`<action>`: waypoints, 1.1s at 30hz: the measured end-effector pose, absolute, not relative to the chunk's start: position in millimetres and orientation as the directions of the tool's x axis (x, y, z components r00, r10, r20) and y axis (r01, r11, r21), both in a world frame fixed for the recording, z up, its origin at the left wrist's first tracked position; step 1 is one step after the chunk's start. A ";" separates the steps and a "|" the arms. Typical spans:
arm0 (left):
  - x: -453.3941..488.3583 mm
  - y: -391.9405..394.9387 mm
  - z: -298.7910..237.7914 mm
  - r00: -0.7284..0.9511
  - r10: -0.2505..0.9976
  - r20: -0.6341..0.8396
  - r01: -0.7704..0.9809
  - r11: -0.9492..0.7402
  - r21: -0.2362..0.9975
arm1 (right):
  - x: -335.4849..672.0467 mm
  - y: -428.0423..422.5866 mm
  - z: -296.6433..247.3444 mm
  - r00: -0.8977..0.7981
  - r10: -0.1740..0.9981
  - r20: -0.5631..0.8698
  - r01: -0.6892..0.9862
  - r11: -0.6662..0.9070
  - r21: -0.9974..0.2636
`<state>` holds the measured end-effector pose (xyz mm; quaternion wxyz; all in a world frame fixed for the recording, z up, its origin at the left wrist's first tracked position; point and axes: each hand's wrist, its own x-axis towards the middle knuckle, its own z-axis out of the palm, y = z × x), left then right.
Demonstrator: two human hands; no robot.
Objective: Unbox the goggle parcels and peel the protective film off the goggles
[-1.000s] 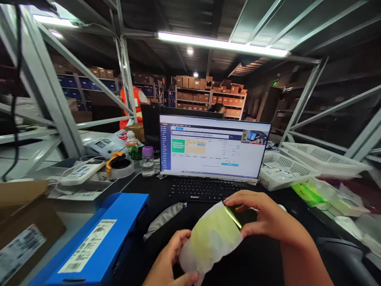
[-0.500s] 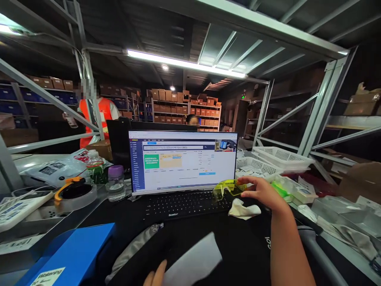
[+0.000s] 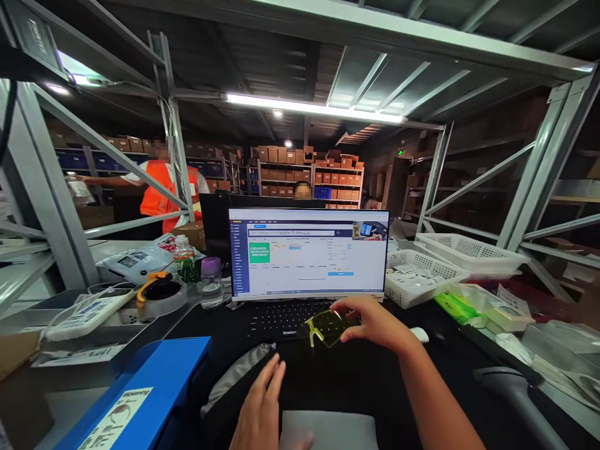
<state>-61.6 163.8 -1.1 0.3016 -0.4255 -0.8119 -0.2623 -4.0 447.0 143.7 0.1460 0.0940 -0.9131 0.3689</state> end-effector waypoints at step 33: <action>-95.6 190.0 91.7 -0.621 0.552 0.557 0.776 0.334 0.535 | -8.3 562.4 87.6 -0.676 0.723 -0.147 0.736 0.649 -0.193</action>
